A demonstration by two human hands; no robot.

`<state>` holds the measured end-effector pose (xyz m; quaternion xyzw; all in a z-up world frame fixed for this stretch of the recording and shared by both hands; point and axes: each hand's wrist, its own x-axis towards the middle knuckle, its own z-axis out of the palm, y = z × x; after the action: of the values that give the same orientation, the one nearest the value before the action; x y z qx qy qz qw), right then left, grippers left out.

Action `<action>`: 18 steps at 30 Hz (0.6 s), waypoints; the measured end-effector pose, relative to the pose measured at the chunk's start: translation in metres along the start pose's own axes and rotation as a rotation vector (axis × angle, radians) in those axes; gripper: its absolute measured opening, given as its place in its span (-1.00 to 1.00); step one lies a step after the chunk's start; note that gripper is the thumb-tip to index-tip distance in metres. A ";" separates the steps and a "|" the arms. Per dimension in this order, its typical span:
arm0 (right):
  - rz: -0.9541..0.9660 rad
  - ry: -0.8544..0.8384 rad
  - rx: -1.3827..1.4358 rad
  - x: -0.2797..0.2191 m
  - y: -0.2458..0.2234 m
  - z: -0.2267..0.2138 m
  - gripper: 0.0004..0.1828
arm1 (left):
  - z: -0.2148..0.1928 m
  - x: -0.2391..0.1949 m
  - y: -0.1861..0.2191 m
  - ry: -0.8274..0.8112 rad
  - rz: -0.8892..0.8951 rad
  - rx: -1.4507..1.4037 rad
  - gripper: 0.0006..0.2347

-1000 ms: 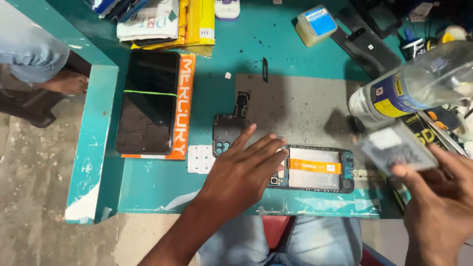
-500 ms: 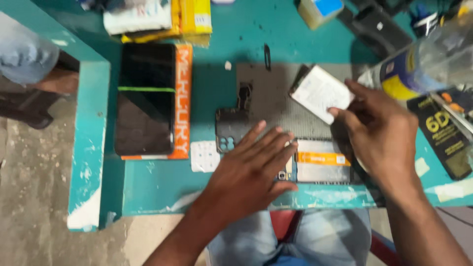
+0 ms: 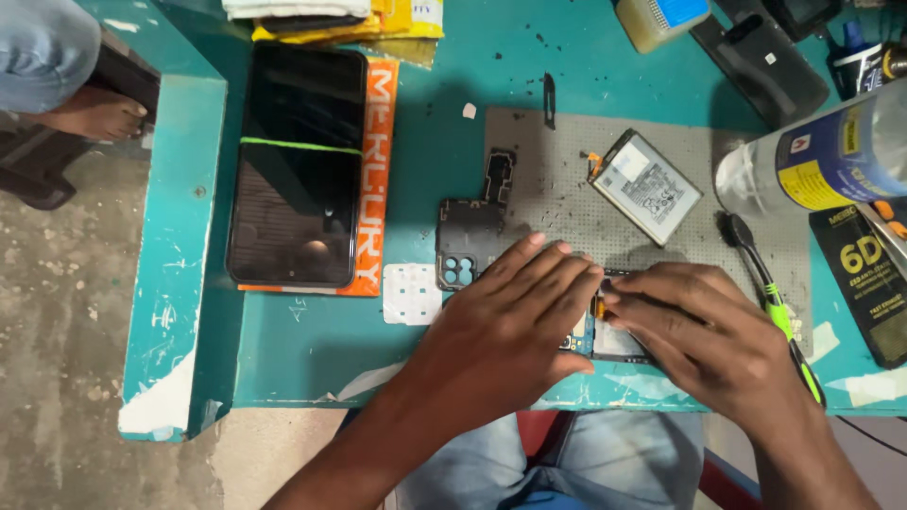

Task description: The person cleans the internal components of a disassembled mobile phone using a spray bottle and a toothbrush. They remove the battery, clean the area, and then reinsert the battery.

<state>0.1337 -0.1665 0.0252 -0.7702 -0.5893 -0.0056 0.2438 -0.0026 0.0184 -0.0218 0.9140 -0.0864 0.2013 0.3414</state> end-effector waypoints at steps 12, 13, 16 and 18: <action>-0.079 -0.104 -0.016 0.008 0.004 0.000 -0.65 | 0.002 -0.002 -0.002 0.058 0.005 -0.020 -0.31; -0.088 -0.108 -0.008 0.007 0.004 -0.001 -0.65 | 0.002 -0.003 0.000 0.055 0.001 -0.026 -0.31; -0.131 -0.061 -0.006 0.009 0.008 0.000 -0.68 | 0.001 0.000 -0.002 0.062 0.009 -0.022 -0.31; -0.137 -0.047 -0.004 0.008 0.007 0.002 -0.70 | 0.002 -0.001 -0.002 0.068 0.013 -0.019 -0.31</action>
<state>0.1424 -0.1596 0.0231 -0.7286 -0.6461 -0.0052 0.2274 -0.0024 0.0188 -0.0246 0.9028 -0.0826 0.2337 0.3514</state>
